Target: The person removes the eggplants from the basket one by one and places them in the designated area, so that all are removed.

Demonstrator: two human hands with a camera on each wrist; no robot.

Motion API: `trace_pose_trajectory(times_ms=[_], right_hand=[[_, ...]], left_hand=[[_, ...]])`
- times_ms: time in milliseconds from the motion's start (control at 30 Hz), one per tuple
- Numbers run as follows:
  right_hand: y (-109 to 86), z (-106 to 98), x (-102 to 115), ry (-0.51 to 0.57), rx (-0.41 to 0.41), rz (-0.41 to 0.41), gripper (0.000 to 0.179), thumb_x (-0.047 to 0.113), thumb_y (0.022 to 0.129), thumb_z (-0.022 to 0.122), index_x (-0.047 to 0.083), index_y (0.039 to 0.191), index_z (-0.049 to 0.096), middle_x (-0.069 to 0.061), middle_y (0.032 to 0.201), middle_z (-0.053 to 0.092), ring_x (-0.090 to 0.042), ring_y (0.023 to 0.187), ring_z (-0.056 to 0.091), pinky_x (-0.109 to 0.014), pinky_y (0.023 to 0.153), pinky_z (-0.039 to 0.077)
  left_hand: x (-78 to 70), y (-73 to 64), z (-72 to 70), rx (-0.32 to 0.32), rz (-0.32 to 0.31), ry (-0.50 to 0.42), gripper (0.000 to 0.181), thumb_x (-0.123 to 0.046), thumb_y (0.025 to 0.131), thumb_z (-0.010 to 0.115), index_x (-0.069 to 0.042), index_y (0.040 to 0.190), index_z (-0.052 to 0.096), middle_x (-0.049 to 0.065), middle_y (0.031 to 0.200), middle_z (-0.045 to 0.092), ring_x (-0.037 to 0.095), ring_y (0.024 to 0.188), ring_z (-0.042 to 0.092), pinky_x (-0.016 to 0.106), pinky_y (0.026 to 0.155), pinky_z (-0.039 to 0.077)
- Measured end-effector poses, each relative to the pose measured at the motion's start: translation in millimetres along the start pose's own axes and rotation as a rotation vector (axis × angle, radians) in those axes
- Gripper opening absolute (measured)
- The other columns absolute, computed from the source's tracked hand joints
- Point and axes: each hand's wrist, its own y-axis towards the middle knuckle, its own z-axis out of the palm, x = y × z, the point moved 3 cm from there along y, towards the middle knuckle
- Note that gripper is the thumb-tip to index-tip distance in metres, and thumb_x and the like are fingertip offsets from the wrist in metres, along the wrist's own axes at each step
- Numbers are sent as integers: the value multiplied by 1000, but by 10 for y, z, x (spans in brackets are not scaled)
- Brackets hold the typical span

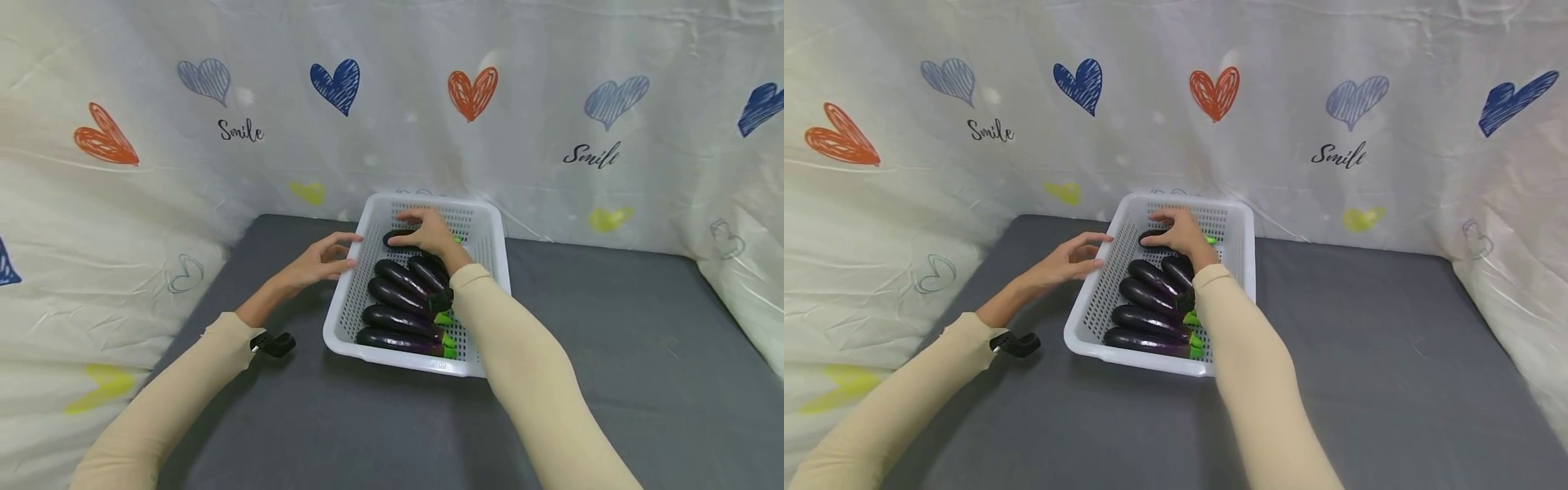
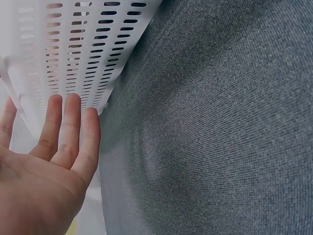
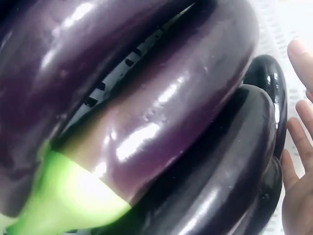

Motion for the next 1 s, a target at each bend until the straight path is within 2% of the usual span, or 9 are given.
trace_pose_trajectory(times_ms=[233, 367, 667, 833, 1000], right_hand=[[5, 46, -6, -75, -2, -20, 58, 20, 66, 88, 7, 117, 65, -7, 118, 59, -22, 109, 52, -35, 93, 39], [22, 76, -19, -128, 6, 0, 57, 19, 66, 87, 8, 118, 65, -5, 118, 59, -20, 110, 52, -33, 94, 39], [62, 129, -20, -297, 26, -1, 49, 17, 70, 85, 12, 116, 65, -2, 116, 61, -19, 110, 52, -33, 96, 36], [51, 119, -25, -293, 17, 4, 47, 18, 71, 84, 12, 115, 66, -2, 115, 61, -18, 109, 51, -33, 96, 36], [59, 88, -15, -237, -6, -13, 46, 18, 72, 84, 12, 113, 66, -3, 113, 61, -18, 107, 53, -33, 93, 39]], left_hand=[[5, 6, -5, -1, -3, -3, 55, -15, 94, 60, -14, 143, 35, 21, 130, 43, 34, 111, 50, 51, 84, 46], [0, 1, -5, -3, -8, -1, 55, -15, 94, 59, -14, 143, 35, 22, 129, 43, 34, 111, 51, 51, 85, 45], [-2, -4, 1, 5, -4, -17, 55, -13, 94, 58, -12, 143, 34, 23, 128, 43, 34, 110, 51, 54, 85, 44], [12, 7, -4, 9, -10, -15, 55, -14, 94, 59, -14, 143, 34, 23, 128, 43, 34, 110, 51, 52, 85, 45], [20, 12, -7, 4, -14, -8, 55, -15, 94, 60, -14, 143, 35, 22, 128, 45, 34, 110, 52, 52, 85, 45]])
